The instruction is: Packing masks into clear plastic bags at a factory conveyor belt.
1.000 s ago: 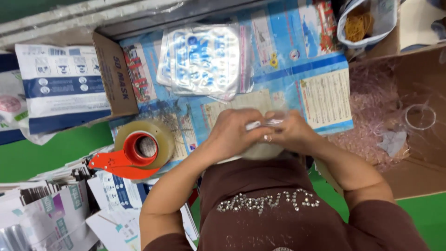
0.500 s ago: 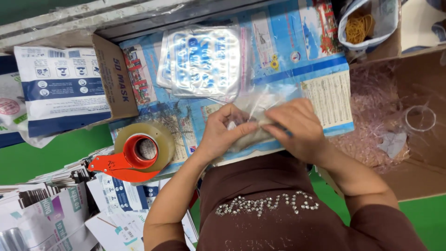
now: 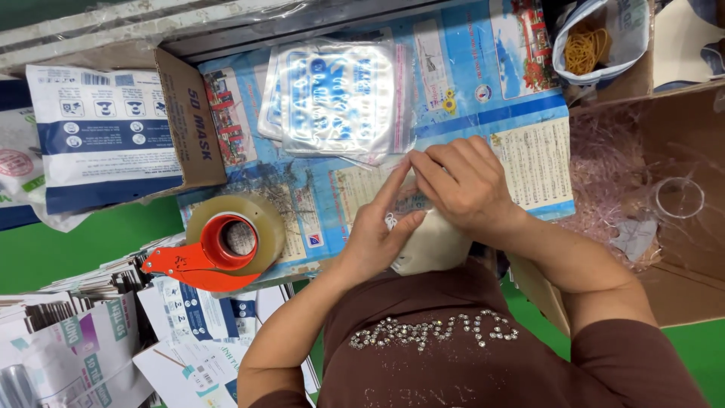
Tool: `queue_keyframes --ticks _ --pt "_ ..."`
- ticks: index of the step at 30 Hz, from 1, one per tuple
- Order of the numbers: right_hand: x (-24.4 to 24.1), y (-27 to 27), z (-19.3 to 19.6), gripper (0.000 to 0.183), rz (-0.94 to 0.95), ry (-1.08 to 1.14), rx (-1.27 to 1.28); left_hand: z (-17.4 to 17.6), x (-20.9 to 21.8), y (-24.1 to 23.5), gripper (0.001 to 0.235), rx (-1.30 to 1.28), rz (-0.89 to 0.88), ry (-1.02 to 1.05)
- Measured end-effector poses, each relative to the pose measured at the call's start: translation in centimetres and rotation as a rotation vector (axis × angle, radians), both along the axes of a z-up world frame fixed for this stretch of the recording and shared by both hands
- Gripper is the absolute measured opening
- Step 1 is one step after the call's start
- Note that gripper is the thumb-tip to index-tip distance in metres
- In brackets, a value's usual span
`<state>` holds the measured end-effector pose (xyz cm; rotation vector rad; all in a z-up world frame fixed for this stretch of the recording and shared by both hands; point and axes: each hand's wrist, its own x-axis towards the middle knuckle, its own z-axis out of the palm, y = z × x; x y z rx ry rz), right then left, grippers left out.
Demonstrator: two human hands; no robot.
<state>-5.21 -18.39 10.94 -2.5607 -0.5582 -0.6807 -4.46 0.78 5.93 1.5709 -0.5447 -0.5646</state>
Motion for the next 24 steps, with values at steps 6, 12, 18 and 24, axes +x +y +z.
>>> queue_keyframes --ticks 6,12,18,24 --pt "-0.1 -2.5 -2.0 0.019 -0.101 -0.050 0.150 1.5 1.6 -0.6 0.077 0.096 -0.034 -0.004" --pt "-17.3 -26.0 -8.0 0.015 -0.402 0.101 1.523 0.9 4.1 0.6 0.059 -0.108 -0.009 0.559" --pt "-31.1 -30.7 -25.9 0.030 -1.183 0.972 0.409 1.6 3.7 -1.5 0.055 -0.172 -0.065 0.688" --pt "-19.0 -17.5 -11.3 0.013 -0.876 0.752 1.053 3.4 2.2 -3.7 0.055 -0.247 -0.183 0.770"
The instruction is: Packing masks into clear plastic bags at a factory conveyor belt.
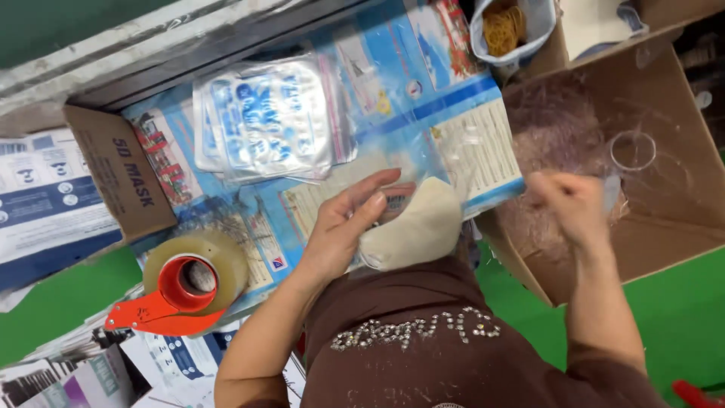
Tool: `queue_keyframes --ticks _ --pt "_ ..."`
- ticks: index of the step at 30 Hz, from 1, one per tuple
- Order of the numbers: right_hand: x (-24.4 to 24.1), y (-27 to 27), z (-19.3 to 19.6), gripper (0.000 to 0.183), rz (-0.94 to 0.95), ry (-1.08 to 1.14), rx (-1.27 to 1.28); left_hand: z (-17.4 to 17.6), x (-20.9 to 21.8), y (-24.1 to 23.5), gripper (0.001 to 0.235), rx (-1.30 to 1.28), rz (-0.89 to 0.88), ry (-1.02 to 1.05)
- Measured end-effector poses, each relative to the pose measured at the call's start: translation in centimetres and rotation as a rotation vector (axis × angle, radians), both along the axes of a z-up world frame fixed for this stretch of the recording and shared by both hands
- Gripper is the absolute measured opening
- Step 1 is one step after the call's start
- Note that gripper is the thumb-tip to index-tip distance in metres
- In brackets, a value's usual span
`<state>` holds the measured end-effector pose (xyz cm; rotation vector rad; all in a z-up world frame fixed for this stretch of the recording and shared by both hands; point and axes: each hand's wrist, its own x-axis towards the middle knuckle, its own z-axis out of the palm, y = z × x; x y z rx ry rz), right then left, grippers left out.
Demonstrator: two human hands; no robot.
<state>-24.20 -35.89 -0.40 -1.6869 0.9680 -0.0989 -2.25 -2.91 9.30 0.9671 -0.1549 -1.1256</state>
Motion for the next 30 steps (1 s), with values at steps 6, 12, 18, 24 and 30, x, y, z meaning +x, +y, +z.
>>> queue_keyframes --ticks 6,12,18,24,30 --pt "10.5 7.6 6.7 0.027 0.452 -0.270 0.479 -1.0 -1.6 1.4 0.052 -0.009 0.014 0.024" --pt "10.0 8.3 2.4 0.014 0.506 -0.342 0.638 -7.7 -2.0 6.6 0.026 0.123 0.028 -0.161" --pt "10.3 8.3 3.5 0.023 0.654 -0.513 0.656 -10.1 -1.4 8.4 0.019 -0.045 -0.051 -0.150" --pt "11.6 9.4 6.4 0.032 0.770 -0.474 0.297 -5.3 0.4 8.5 0.010 0.240 -0.172 -0.287" --pt "11.5 7.6 1.3 0.019 0.172 -0.438 0.490 -4.7 1.2 6.2 0.009 0.235 -0.085 -0.311"
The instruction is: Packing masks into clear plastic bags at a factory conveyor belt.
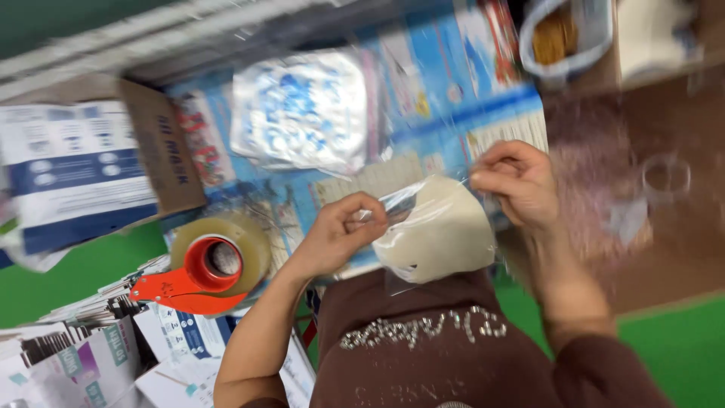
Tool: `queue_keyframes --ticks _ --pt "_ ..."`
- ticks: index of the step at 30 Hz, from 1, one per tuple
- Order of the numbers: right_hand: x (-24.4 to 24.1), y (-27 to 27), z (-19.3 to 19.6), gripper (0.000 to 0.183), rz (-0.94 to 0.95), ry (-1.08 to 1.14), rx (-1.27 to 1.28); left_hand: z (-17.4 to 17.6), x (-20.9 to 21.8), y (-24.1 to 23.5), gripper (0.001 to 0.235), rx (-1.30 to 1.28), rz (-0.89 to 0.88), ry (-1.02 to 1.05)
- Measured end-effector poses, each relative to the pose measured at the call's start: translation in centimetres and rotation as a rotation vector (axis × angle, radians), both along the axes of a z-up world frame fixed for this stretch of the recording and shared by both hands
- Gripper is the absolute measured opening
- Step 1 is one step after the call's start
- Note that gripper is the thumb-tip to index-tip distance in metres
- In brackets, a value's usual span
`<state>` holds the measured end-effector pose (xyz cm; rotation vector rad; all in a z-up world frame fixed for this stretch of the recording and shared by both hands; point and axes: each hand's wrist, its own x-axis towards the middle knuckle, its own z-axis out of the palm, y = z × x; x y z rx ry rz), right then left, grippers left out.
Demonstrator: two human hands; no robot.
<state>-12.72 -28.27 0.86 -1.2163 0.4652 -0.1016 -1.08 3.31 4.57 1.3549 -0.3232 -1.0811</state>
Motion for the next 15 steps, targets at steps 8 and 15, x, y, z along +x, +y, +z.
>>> queue_keyframes --ticks 8,15 --pt "3.1 0.6 -3.0 0.017 -0.198 -0.143 -0.001 4.2 12.2 1.1 0.042 -0.335 0.957 -0.267" --pt "5.2 2.3 -2.7 0.015 -0.042 -0.092 -0.427 -11.8 10.0 -4.8 0.030 -0.011 0.714 -0.283"
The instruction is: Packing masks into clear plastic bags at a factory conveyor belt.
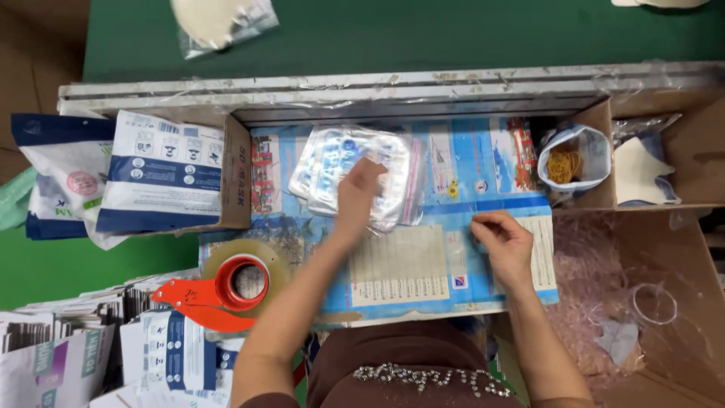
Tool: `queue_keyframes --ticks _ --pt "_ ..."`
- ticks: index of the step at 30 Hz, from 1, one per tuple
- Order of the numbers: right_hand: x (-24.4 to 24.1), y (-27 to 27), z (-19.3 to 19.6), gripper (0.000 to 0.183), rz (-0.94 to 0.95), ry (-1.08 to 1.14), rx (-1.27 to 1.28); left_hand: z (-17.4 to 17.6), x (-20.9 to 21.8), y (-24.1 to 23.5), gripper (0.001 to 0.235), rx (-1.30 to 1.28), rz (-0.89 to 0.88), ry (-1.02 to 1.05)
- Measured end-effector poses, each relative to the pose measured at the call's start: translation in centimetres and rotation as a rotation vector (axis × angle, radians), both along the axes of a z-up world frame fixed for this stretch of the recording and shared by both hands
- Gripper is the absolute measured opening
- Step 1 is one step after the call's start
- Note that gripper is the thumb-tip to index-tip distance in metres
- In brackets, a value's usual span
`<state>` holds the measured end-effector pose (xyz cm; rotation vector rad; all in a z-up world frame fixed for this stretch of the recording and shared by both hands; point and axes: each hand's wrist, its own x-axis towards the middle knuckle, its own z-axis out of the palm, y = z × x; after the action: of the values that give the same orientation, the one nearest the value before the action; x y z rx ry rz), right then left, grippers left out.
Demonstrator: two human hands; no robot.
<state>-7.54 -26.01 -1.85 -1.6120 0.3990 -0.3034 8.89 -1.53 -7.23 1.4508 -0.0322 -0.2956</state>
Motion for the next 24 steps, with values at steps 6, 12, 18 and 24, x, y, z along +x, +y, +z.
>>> queue_keyframes --ticks 6,12,18,24 --pt "5.1 -0.2 -1.4 0.014 -0.123 -0.115 -0.353 3.0 -10.5 -7.1 0.028 0.041 -0.592 -0.054" --pt "5.3 -0.4 -5.8 0.011 -0.192 -0.161 -0.572 1.7 -11.1 -7.2 0.019 0.054 -0.505 -0.317" --pt "5.6 0.5 -3.0 0.013 -0.233 -0.115 -0.555 3.3 -10.3 -6.9 0.018 0.067 -0.587 -0.253" --pt "5.7 0.7 -2.8 0.013 -0.229 -0.096 -0.567 3.1 -10.1 -6.7 0.020 0.059 -0.613 -0.237"
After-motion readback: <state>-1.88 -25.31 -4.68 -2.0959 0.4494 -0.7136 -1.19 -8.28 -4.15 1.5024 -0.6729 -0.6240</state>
